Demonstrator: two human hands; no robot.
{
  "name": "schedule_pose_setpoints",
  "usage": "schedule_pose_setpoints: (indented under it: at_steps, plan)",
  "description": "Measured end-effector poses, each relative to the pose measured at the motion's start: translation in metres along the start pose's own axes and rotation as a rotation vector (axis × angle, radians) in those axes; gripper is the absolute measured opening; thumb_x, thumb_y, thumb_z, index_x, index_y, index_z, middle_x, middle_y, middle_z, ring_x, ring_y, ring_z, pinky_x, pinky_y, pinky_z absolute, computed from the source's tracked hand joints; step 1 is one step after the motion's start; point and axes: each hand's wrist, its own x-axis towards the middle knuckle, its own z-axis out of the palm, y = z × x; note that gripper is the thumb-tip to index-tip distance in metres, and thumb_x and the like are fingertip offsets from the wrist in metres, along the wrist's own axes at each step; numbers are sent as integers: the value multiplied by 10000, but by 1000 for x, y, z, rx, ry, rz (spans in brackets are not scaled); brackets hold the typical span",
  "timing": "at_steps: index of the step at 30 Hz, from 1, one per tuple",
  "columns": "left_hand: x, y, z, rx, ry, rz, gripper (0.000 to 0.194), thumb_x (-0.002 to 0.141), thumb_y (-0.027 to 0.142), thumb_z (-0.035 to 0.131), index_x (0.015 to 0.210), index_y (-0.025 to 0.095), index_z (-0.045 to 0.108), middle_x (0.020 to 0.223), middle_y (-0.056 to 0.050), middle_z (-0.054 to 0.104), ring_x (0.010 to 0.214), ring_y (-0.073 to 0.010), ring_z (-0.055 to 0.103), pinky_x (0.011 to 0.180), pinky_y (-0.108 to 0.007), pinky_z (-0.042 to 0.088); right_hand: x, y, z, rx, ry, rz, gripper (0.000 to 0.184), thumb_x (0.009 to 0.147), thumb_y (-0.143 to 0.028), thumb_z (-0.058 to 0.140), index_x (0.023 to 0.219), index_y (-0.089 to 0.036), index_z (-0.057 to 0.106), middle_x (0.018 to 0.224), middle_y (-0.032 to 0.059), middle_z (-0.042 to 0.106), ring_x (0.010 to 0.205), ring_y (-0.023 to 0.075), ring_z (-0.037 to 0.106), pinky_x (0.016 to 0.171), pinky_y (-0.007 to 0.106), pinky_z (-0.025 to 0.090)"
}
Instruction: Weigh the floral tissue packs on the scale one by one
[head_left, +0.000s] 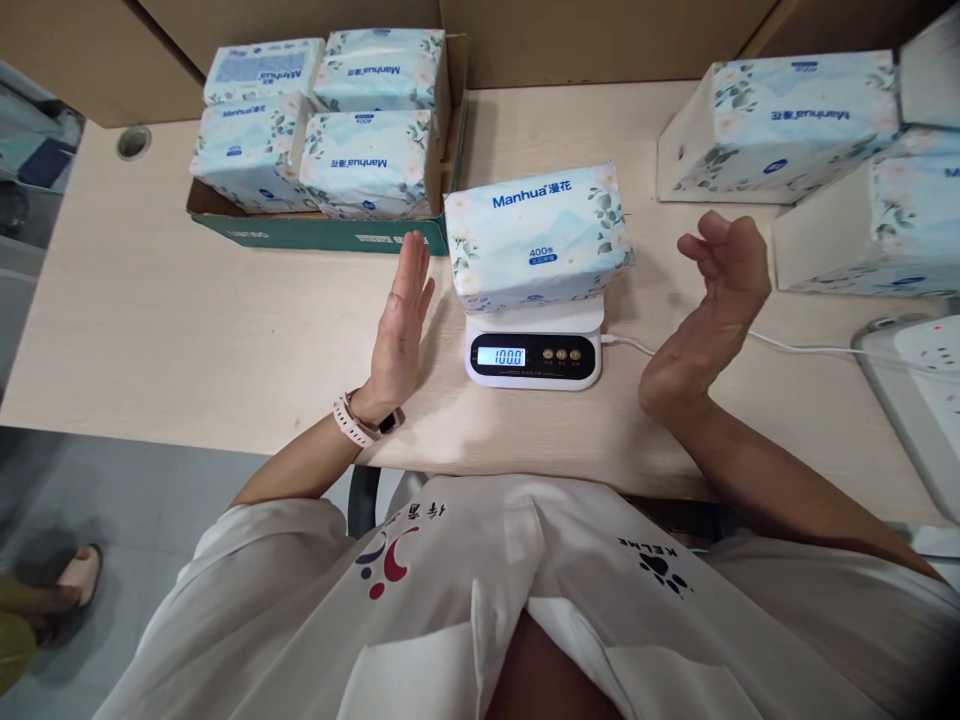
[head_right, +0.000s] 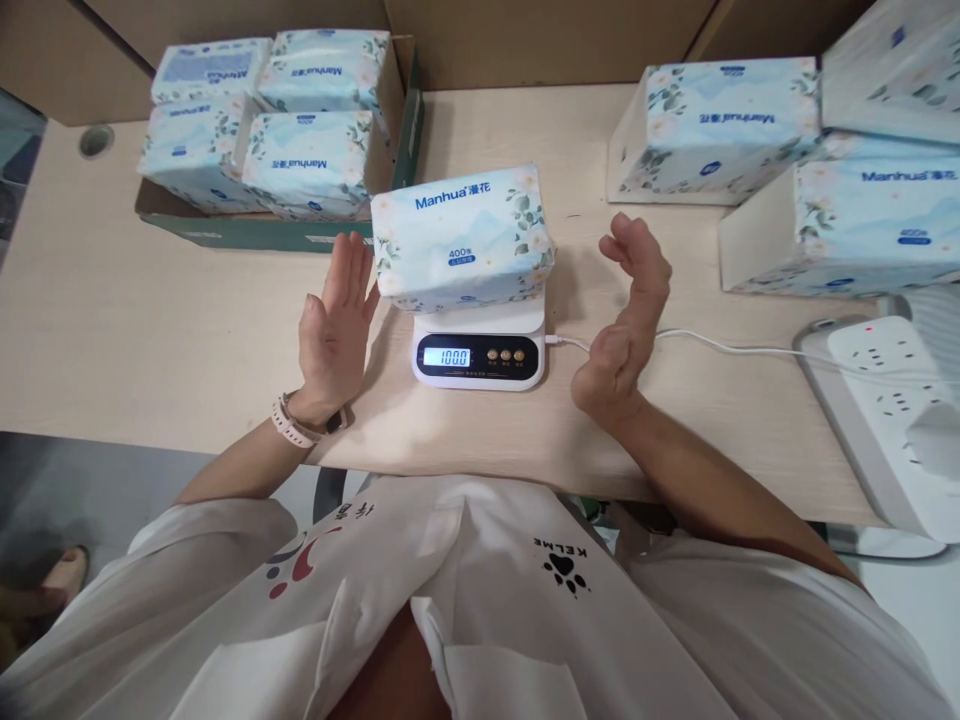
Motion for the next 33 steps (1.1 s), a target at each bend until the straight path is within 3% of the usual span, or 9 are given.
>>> schedule_pose_setpoints:
  at_steps: [5,10,17,22,27,33]
  plan:
    - [0,-6,-6,-4,-70,35,797,994,918,320,1683,521,377,1876,151,188,1778,-335,22,1463,-558,141,0,13,2,24,-1,-71,717,1072,-661,33,1694,-417,296,1650,37,457,1585,374,498,1249,685,449]
    - [-2,-5,-7,-8,-70,33,762,1012,892,335,1674,519,399,1872,149,206,1778,-324,39,1460,-553,162,0,13,1,79,-9,-124,720,1079,-643,101,1703,-367,328,1651,69,480,1570,384,502,1242,700,456]
    - [-4,-2,-5,-23,-87,43,705,1051,839,312,1672,521,418,1865,159,223,1778,-301,47,1457,-540,187,0,2,-1,83,-19,-63,693,1080,-627,155,1698,-395,366,1654,59,493,1577,416,492,1238,725,441]
    - [-4,0,-3,-24,-105,41,707,1055,839,291,1670,518,427,1865,155,223,1779,-286,42,1459,-529,191,-2,-4,-1,5,-79,64,736,1055,-655,28,1721,-430,243,1696,54,406,1649,472,383,1177,727,465]
    - [-4,1,-3,-5,-92,20,745,1028,877,317,1661,504,443,1864,142,241,1777,-313,42,1457,-560,184,0,0,-1,46,-36,-21,679,1077,-612,128,1684,-411,355,1646,67,486,1583,428,481,1226,722,452]
    - [-4,-4,-5,-30,-114,49,702,1045,856,297,1651,533,444,1859,166,242,1779,-301,20,1463,-562,164,2,0,3,77,-48,-69,662,1088,-570,110,1707,-425,291,1660,63,444,1578,397,484,1236,710,465]
